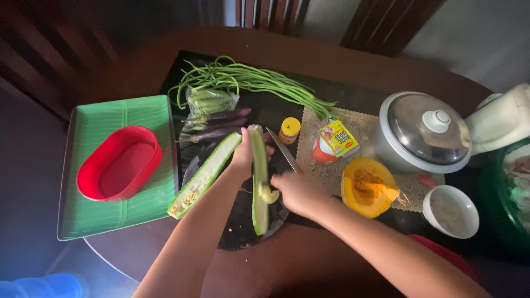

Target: The person slices a gourd lengthwise using a knife on a cutting board, retrieves a spoon from the kitchen counter, and scoops the seeds out of the gourd halves into a bowl.

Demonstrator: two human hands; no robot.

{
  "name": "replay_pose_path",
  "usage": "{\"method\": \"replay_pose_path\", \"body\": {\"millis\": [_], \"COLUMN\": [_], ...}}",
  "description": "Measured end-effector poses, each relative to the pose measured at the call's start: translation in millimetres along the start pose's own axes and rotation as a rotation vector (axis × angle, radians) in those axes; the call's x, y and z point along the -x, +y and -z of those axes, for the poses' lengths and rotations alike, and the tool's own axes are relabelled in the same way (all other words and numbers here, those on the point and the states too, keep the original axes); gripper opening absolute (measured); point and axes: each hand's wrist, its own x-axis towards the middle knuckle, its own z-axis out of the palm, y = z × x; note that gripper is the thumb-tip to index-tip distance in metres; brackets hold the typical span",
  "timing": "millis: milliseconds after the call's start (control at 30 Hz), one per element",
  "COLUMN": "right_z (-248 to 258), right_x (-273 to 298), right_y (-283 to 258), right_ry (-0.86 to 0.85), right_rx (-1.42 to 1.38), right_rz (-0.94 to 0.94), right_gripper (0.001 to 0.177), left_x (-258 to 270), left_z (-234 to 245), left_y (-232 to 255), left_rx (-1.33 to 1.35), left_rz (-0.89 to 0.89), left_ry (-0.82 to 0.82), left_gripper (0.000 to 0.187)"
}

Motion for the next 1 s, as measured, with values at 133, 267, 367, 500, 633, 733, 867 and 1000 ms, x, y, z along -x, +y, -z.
{"method": "replay_pose_path", "body": {"millis": [133, 267, 367, 500, 633, 733, 867, 1000], "right_z": [-6, -29, -45, -49, -35, -20, 3, 10], "right_x": [-36, -43, -39, -45, -53, -55, -56, -51], "right_y": [30, 31, 39, 47, 41, 27, 13, -1], "right_ry": [0.053, -0.039, 0.01, 0.273, 0.351, 0.359, 0.308, 0.19], "right_rx": [-0.14, -0.257, -0.301, -0.541, -0.576, -0.45, -0.292, 0.079], "right_rz": [-0.153, -0.383, -0.395, -0.225, -0.218, -0.214, -0.15, -0.127], "right_gripper": [0.027, 0.021, 0.018, 0.028, 0.025, 0.026, 0.021, 0.018], "left_x": [-12, -2, 7, -1, 4, 21, 32, 19], "left_z": [7, 14, 16, 17, 17, 5, -15, -13], "left_y": [2, -18, -14, -16, -24, -17, 9, 4], "left_rx": [0.188, -0.922, -1.029, -1.261, -0.384, -0.186, -0.026, -0.086], "left_rz": [-0.116, -0.32, -0.149, -0.565, -0.1, -0.239, -0.049, -0.174], "left_ry": [-0.072, 0.171, 0.1, 0.125, 0.066, 0.029, -0.03, -0.057], "left_gripper": [0.08, 0.064, 0.079, 0.068, 0.061, 0.064, 0.053, 0.048]}}
